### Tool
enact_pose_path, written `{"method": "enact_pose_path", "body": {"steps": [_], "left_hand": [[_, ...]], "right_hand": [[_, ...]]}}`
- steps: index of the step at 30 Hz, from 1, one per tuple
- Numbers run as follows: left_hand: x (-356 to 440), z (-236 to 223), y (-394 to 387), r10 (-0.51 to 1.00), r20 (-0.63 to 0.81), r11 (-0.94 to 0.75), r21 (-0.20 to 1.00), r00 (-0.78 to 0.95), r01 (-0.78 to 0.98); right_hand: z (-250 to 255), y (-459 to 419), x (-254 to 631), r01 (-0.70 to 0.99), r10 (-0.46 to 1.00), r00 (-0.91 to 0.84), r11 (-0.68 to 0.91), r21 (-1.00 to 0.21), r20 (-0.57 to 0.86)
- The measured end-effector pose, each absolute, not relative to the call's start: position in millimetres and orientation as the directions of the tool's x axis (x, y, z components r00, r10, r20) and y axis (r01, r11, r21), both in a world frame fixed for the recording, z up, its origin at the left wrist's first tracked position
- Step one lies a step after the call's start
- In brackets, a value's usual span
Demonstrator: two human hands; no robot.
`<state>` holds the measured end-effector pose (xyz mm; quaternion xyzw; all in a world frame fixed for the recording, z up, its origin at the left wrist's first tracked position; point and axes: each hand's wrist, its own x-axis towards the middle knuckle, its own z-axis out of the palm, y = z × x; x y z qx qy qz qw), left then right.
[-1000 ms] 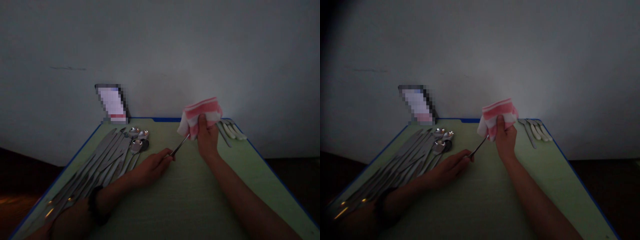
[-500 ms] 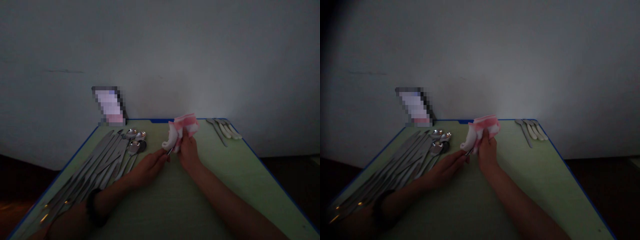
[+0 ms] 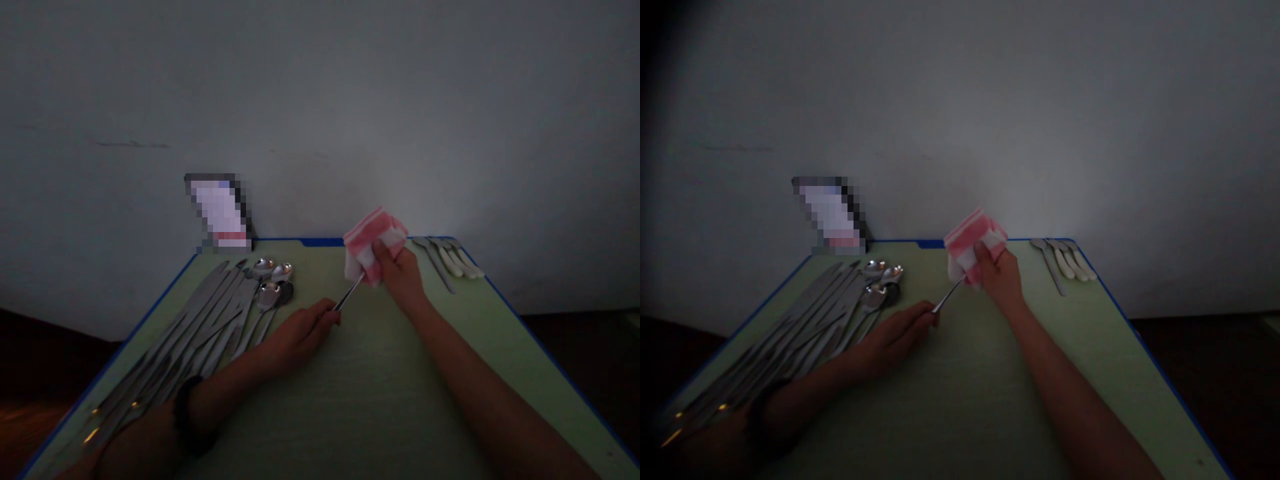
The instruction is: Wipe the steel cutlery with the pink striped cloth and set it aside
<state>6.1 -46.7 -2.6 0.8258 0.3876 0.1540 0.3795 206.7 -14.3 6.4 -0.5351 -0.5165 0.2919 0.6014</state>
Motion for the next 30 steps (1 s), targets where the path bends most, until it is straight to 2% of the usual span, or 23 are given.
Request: {"method": "enact_pose_path", "body": {"steps": [3,6,9,13,15,16,18,20,22,30], "left_hand": [[5.5,-2.3,-45.5,0.728,-0.047,-0.429,0.747,0.684,0.508],[5.1,-1.3,-44.7,0.705,-0.054,-0.436,0.754,0.707,0.492],[4.2,-0.5,-44.8,0.707,-0.037,-0.422,0.779,0.707,0.463],[2.7,0.2,-44.3,0.708,-0.038,-0.399,0.803,0.706,0.443],[2.6,0.4,-43.5,0.701,-0.034,-0.409,0.8,0.713,0.44],[2.8,0.3,-43.0,0.701,-0.028,-0.416,0.795,0.713,0.441],[3.6,-0.5,-42.1,0.71,-0.02,-0.426,0.784,0.704,0.452],[4.5,-2.1,-41.5,0.722,-0.012,-0.433,0.771,0.692,0.466],[5.0,-4.2,-41.3,0.726,-0.001,-0.448,0.758,0.688,0.475],[7.3,-12.3,-40.3,0.744,0.051,-0.494,0.713,0.667,0.497]], "right_hand": [[29.5,-16.0,230.1,0.337,0.95,0.084,0.258,-0.906,0.302],[47.3,-19.8,240.2,0.325,0.962,0.03,0.248,-0.913,0.272],[50.2,-23.2,235.6,0.336,0.942,0.082,0.282,-0.899,0.326],[30.8,-22.4,214.4,0.381,0.86,0.29,0.3,-0.875,0.421],[17.1,-19.8,202.1,0.292,0.837,0.409,0.257,-0.921,0.363],[10.7,-18.3,196.3,0.19,0.836,0.463,0.232,-0.954,0.295],[0.5,-16.3,185.5,-0.032,0.85,0.502,0.2,-0.979,0.157],[-6.0,-16.5,176.0,-0.172,0.862,0.502,0.18,-0.968,0.071],[-10.3,-18.8,167.3,-0.222,0.873,0.486,0.163,-0.961,0.036],[-34.5,-27.9,146.8,-0.247,0.907,0.42,0.094,-0.964,-0.019]]}}
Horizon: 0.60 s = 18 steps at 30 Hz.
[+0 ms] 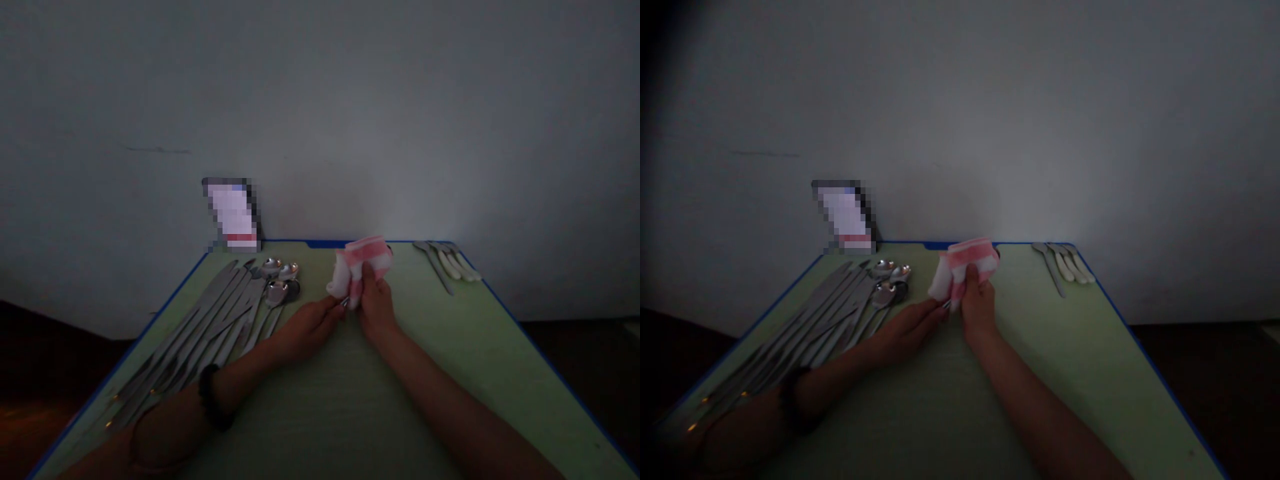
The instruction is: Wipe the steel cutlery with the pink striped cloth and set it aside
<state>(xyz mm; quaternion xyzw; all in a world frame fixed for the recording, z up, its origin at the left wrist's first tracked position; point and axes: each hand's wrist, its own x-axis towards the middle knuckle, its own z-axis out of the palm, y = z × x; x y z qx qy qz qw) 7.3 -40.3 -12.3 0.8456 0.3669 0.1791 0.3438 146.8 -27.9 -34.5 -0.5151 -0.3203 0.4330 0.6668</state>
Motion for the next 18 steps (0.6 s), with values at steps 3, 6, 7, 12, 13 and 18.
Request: {"method": "enact_pose_path", "body": {"steps": [3,6,7,12,13,18], "left_hand": [[11.1,-13.4,-39.9,0.763,0.051,-0.498,0.683,0.645,0.535],[14.1,-12.2,-41.9,0.766,0.058,-0.519,0.642,0.64,0.564],[14.4,-11.4,-43.0,0.767,0.052,-0.523,0.627,0.639,0.577],[12.8,-8.7,-48.0,0.766,0.011,-0.53,0.576,0.642,0.622],[12.4,-8.9,-48.3,0.763,0.011,-0.535,0.572,0.646,0.622],[11.5,-9.8,-47.5,0.751,-0.003,-0.544,0.564,0.66,0.621]], "right_hand": [[-42.7,-26.8,146.9,-0.211,0.91,0.415,0.091,-0.973,-0.005],[-45.2,-22.4,151.8,-0.236,0.909,0.416,0.102,-0.966,-0.006],[-44.9,-20.4,154.9,-0.249,0.907,0.42,0.109,-0.962,-0.006],[-38.4,-14.5,184.9,-0.045,0.875,0.465,0.172,-0.984,0.132],[-36.4,-14.6,192.1,0.077,0.868,0.455,0.186,-0.979,0.201],[-29.7,-16.4,212.4,0.32,0.859,0.392,0.209,-0.924,0.33]]}}
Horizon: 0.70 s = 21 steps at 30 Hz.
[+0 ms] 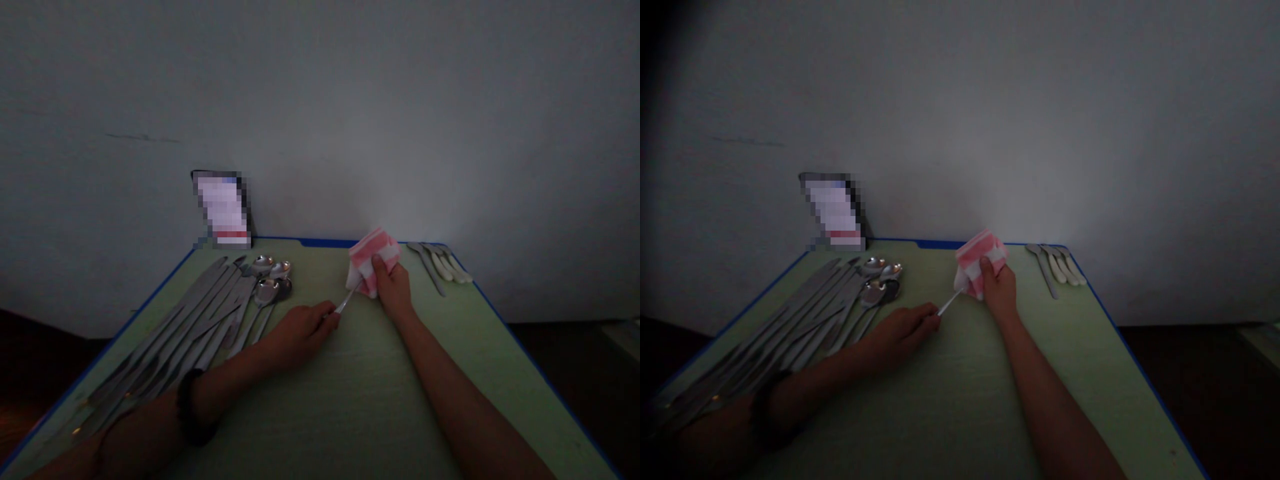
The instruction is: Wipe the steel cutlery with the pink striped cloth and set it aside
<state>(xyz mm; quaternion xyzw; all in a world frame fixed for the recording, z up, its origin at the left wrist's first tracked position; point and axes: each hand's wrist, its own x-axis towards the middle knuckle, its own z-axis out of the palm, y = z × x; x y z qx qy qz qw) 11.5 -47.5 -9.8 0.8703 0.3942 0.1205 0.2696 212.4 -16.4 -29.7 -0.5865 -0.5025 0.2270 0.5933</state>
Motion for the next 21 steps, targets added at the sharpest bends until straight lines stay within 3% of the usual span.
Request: {"method": "enact_pose_path", "body": {"steps": [4,8,12,21], "left_hand": [[8.2,-6.5,-47.1,0.709,-0.037,-0.538,0.617,0.704,0.574],[2.1,-2.5,-47.6,0.608,-0.043,-0.56,0.685,0.793,0.467],[-0.6,-3.1,-48.6,0.536,-0.01,-0.651,0.631,0.844,0.421],[4.9,-8.5,-47.3,0.555,-0.016,-0.695,0.541,0.832,0.474]], "right_hand": [[-34.1,-12.9,213.0,0.279,0.874,0.383,0.2,-0.939,0.3],[-41.8,-5.1,214.9,0.126,0.853,0.466,0.2,-0.972,0.235],[-45.5,0.4,216.6,-0.017,0.83,0.532,0.208,-0.978,0.167],[-44.4,0.3,215.5,0.014,0.826,0.537,0.195,-0.981,0.172]]}}
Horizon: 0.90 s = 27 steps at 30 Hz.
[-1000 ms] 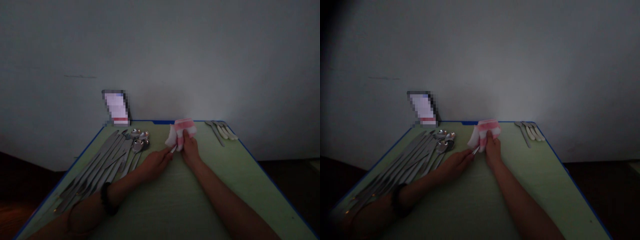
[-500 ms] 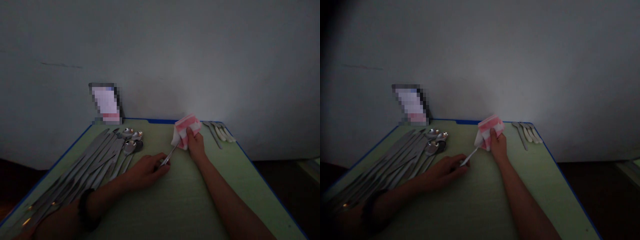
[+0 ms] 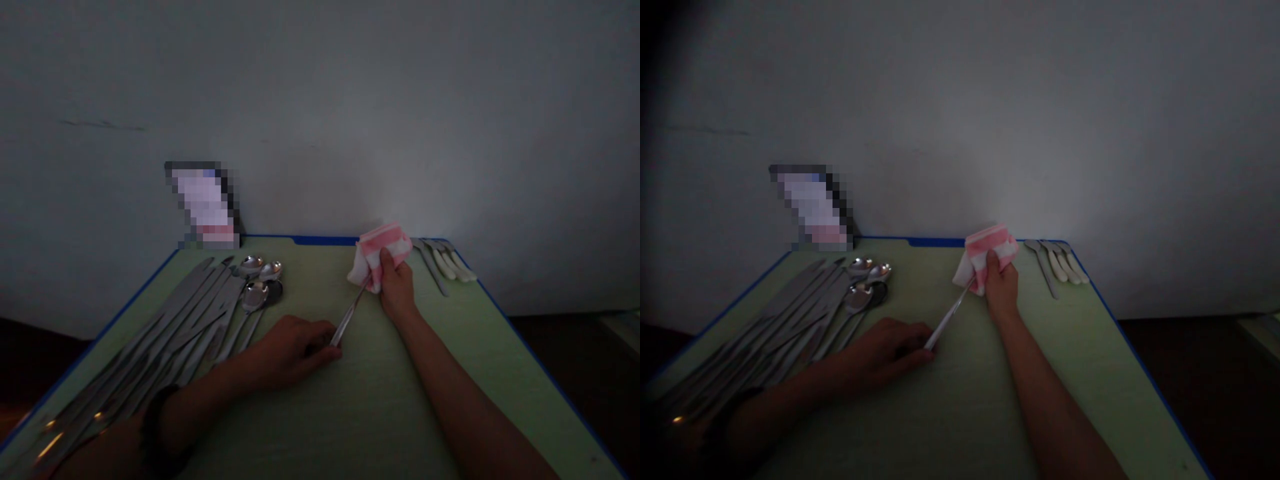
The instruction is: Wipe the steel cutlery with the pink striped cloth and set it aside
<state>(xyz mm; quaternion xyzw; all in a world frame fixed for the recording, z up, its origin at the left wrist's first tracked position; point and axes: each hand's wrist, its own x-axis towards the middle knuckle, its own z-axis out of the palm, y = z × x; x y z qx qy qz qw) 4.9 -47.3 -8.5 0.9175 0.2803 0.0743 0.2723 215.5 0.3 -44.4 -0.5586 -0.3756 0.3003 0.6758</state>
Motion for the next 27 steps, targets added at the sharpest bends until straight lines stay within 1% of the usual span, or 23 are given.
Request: {"method": "enact_pose_path", "body": {"steps": [6,15,17,18,19,20,21,23,25,27], "left_hand": [[3.7,-12.9,-45.7,0.545,-0.017,-0.698,0.545,0.838,0.465],[5.3,-11.6,-45.9,0.557,-0.035,-0.681,0.551,0.83,0.481],[5.2,-12.3,-45.8,0.564,-0.033,-0.678,0.551,0.825,0.486],[5.1,-12.6,-45.8,0.567,-0.029,-0.677,0.552,0.823,0.487],[5.1,-12.8,-45.9,0.574,-0.027,-0.673,0.554,0.818,0.49],[5.0,-12.8,-46.1,0.586,-0.026,-0.663,0.559,0.81,0.498],[5.0,-12.7,-46.3,0.603,-0.025,-0.648,0.567,0.797,0.508],[5.0,-12.1,-47.1,0.639,-0.023,-0.614,0.586,0.769,0.528],[5.0,-11.9,-48.0,0.654,-0.016,-0.605,0.59,0.757,0.535],[5.0,-12.1,-48.7,0.634,0.0,-0.632,0.576,0.774,0.518]], "right_hand": [[-40.5,-4.0,215.8,0.128,0.849,0.488,0.161,-0.979,0.204],[-39.5,-3.0,214.7,0.177,0.863,0.444,0.18,-0.968,0.242],[-38.5,-3.6,215.1,0.158,0.868,0.44,0.176,-0.971,0.229],[-38.0,-3.7,214.9,0.111,0.872,0.444,0.172,-0.979,0.204],[-37.6,-3.4,214.3,0.007,0.882,0.446,0.169,-0.986,0.154],[-37.4,-2.8,213.4,-0.138,0.896,0.435,0.162,-0.977,0.087],[-37.4,-1.9,212.1,-0.287,0.912,0.409,0.151,-0.946,0.022],[-38.1,0.2,208.7,-0.539,0.945,0.318,0.113,-0.834,-0.078],[-39.5,1.6,205.1,-0.67,0.972,0.209,0.062,-0.74,-0.107],[-40.4,1.1,201.9,-0.73,0.988,0.109,0.002,-0.683,-0.113]]}}
